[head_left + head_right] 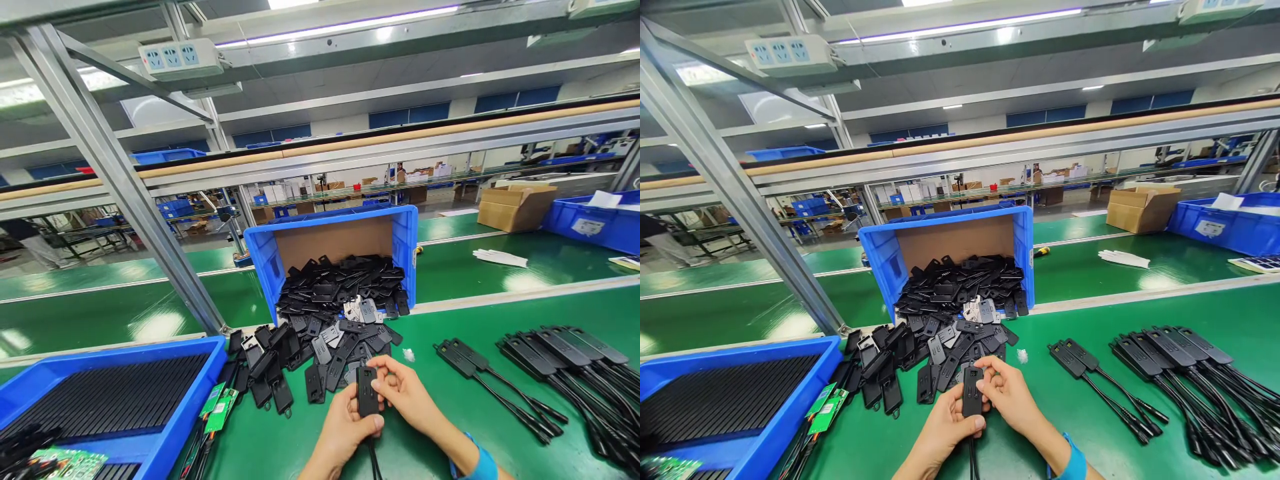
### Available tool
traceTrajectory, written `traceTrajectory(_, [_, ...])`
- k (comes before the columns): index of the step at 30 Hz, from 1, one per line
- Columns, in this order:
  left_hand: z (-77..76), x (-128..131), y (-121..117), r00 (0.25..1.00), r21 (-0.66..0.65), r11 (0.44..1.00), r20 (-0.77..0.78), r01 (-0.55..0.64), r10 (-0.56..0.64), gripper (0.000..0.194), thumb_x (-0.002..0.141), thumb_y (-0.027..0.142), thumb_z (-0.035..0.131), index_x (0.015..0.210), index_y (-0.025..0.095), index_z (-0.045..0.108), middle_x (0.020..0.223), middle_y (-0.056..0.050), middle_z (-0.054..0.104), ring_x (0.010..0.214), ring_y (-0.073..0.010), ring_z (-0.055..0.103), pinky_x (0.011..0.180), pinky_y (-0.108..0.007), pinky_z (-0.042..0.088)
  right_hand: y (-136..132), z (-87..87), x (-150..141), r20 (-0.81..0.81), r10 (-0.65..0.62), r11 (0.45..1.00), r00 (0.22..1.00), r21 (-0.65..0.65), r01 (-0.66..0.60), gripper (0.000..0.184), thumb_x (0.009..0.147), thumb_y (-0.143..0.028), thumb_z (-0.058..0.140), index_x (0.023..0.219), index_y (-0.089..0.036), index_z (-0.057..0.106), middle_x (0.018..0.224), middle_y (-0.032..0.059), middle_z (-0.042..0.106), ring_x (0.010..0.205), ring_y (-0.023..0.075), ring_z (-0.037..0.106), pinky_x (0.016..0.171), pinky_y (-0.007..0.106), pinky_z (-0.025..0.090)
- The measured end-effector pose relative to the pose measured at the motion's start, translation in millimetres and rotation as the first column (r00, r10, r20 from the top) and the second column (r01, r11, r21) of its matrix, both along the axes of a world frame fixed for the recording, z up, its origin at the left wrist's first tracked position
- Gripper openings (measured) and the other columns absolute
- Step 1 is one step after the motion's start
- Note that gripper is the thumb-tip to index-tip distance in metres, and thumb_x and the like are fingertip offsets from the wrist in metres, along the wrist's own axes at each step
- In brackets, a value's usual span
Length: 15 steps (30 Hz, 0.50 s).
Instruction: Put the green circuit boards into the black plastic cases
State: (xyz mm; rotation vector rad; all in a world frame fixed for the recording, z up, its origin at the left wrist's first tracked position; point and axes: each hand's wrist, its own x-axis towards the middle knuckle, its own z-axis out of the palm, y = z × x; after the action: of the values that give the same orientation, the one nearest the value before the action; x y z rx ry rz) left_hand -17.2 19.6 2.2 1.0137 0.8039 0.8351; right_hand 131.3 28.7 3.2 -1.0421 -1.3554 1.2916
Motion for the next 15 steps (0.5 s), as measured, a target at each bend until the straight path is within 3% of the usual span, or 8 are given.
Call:
traceTrajectory(3, [-0.7, 0.5, -0.9, 0.999, 0.040, 0.999, -0.047, 0.007, -0.005, 0.050, 0.057, 0.037, 0.080, 0.095, 0.012, 0.059, 0.080, -0.006, 0.064, 0.054, -0.0082, 0.055, 0.049, -0.019, 0.044, 1.9, -5.5, -1.3, 0.006, -0.020, 0.999, 1.000, -0.030, 0.020, 0.045, 0.070, -0.052, 0.064, 0.100, -0.022, 0.049, 0.070, -0.0063, 0.045, 0.051, 0.0086, 0.052, 0.045, 0.021, 0.042])
traceTrajectory(7, [-1.7, 0.3, -2.3, 0.995, 0.056, 0.998, -0.097, 0.029, -0.023, 0.051, 0.063, 0.041, 0.075, 0.101, 0.012, 0.058, 0.083, -0.008, 0.064, 0.059, -0.0105, 0.060, 0.051, -0.019, 0.046, 3.8, -10.6, -1.1, 0.010, 0.024, 0.997, 1.000, -0.078, -0.024, 0.046, 0.079, -0.060, 0.048, 0.102, -0.020, 0.050, 0.067, -0.0049, 0.049, 0.047, 0.0076, 0.047, 0.044, 0.020, 0.037])
traceTrajectory(11, [-1.1, 0.1, -4.2, 0.994, 0.052, 0.998, -0.105, 0.038, -0.033, 0.054, 0.061, 0.042, 0.076, 0.101, 0.012, 0.057, 0.079, -0.008, 0.065, 0.062, -0.0118, 0.062, 0.053, -0.019, 0.047, 5.1, -11.8, 0.0, 0.041, 0.081, 0.995, 0.996, -0.070, -0.078, 0.044, 0.083, -0.059, 0.045, 0.074, -0.017, 0.051, 0.057, -0.0054, 0.044, 0.048, 0.0069, 0.039, 0.046, 0.019, 0.032])
traceTrajectory(15, [-2.3, 2.3, -4.6, 0.995, 0.036, 0.999, -0.098, 0.033, -0.029, 0.053, 0.061, 0.044, 0.076, 0.097, 0.010, 0.057, 0.073, -0.007, 0.065, 0.056, -0.0116, 0.061, 0.051, -0.020, 0.047, 5.9, -13.6, -1.2, 0.078, 0.029, 0.998, 0.997, -0.059, -0.025, 0.043, 0.084, -0.058, 0.043, 0.069, -0.018, 0.047, 0.054, -0.0061, 0.039, 0.048, 0.0079, 0.036, 0.046, 0.020, 0.030])
